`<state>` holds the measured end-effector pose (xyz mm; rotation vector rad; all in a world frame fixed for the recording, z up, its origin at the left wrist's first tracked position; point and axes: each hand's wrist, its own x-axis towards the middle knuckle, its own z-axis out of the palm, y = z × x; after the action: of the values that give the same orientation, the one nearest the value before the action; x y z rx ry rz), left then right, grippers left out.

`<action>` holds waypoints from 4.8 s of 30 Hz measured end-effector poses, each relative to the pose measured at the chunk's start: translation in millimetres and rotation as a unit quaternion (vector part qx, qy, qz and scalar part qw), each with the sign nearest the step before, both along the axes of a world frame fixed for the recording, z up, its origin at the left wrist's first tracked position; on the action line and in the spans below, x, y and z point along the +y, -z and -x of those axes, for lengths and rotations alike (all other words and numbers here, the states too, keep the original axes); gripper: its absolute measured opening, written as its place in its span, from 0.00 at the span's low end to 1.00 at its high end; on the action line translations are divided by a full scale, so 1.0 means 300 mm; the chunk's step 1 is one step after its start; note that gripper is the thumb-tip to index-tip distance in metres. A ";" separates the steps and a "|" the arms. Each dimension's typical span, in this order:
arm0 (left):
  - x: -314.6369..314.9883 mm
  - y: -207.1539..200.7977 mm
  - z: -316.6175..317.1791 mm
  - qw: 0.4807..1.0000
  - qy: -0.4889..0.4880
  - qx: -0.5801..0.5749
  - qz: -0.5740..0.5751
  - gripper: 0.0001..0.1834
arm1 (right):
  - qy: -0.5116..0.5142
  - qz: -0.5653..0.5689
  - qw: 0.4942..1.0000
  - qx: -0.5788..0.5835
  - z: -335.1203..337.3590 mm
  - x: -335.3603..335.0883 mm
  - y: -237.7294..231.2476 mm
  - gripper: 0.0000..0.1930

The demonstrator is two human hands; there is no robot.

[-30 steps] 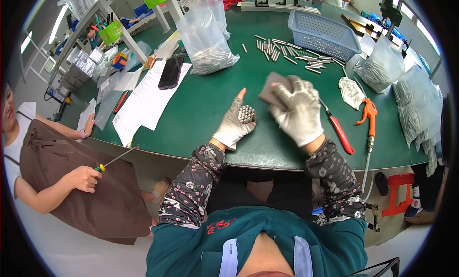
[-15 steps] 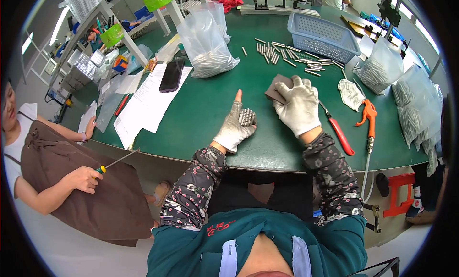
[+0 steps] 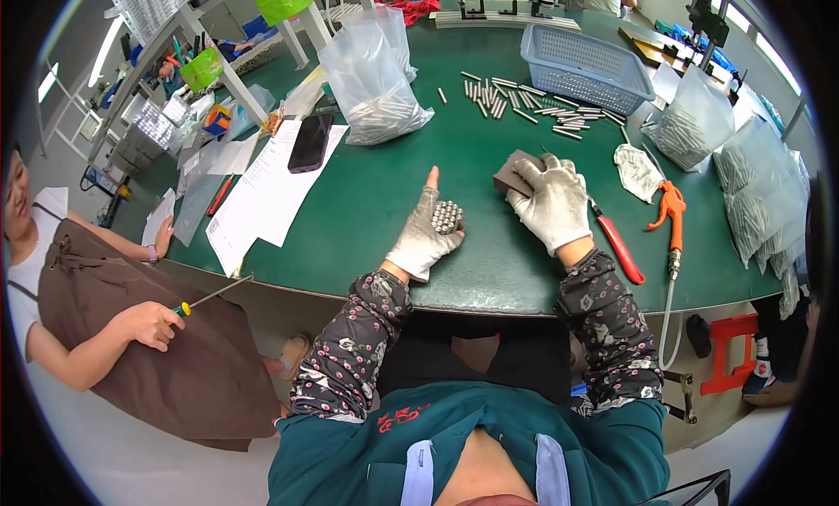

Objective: Inspecting, cleaning with a foam block, and sorting small metal pins at a manufacturing workbench.

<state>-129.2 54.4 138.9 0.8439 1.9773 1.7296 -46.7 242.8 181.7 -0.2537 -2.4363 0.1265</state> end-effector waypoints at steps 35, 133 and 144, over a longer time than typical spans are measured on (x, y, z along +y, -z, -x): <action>-0.009 -0.030 -0.015 0.999 0.016 -0.036 -0.028 0.56 | -0.020 -0.008 0.999 -0.037 -0.045 -0.003 0.002 0.22; -0.072 -0.015 0.010 0.993 0.081 -0.054 -0.066 0.60 | -0.316 0.498 0.800 -0.113 0.059 -0.228 0.149 0.21; -0.066 -0.041 0.001 0.995 0.048 -0.071 -0.052 0.62 | -0.323 0.550 0.752 -0.167 0.052 -0.214 0.114 0.24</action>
<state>-129.6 34.5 151.4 0.8108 1.7396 1.7987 -62.2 178.7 147.4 0.1064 -2.3568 1.9867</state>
